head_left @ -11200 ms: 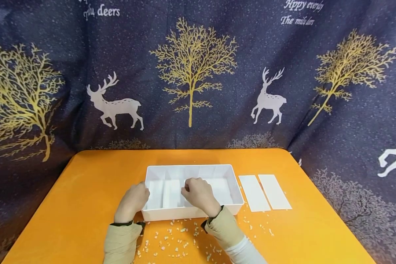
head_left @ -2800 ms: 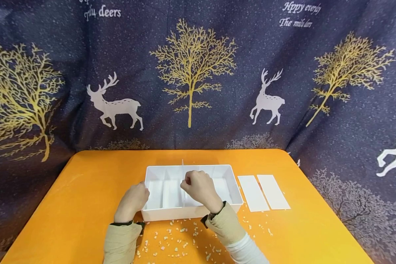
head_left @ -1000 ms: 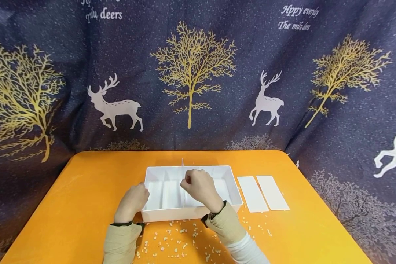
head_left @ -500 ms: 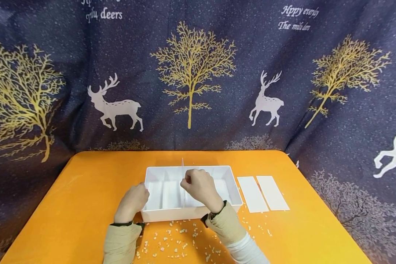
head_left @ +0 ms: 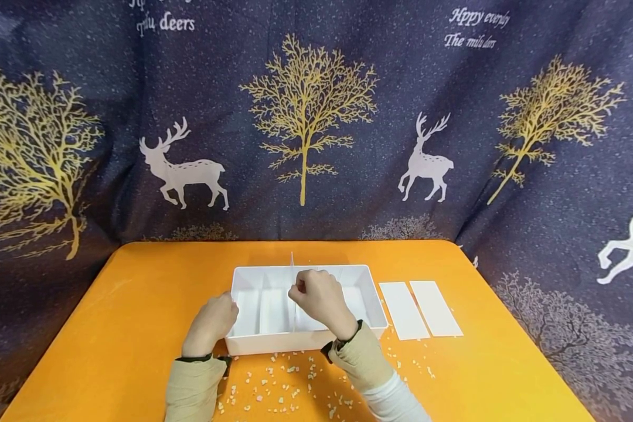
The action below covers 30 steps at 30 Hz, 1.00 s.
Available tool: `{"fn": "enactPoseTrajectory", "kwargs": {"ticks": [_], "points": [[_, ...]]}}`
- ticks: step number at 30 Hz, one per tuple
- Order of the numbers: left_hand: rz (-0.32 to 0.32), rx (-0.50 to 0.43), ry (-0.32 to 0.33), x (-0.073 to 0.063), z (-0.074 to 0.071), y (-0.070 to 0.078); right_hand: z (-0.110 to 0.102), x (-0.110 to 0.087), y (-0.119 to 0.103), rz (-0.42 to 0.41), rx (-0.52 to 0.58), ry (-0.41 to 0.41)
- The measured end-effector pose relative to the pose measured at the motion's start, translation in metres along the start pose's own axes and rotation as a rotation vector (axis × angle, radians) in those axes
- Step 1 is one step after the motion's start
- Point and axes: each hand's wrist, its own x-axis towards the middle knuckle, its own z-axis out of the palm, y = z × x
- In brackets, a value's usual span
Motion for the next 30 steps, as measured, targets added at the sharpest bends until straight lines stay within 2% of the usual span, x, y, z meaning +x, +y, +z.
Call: {"fn": "enactPoseTrajectory", "kwargs": {"ticks": [9,30], "points": [[0.011,0.004,0.003,-0.0006,-0.0003,-0.0006,-0.0018,0.0,-0.0013,-0.004,0.001,0.002],[-0.018,0.0,-0.002,-0.001,0.0003,0.0009,-0.0033,0.0003,-0.0012,-0.011,0.005,0.015]]}}
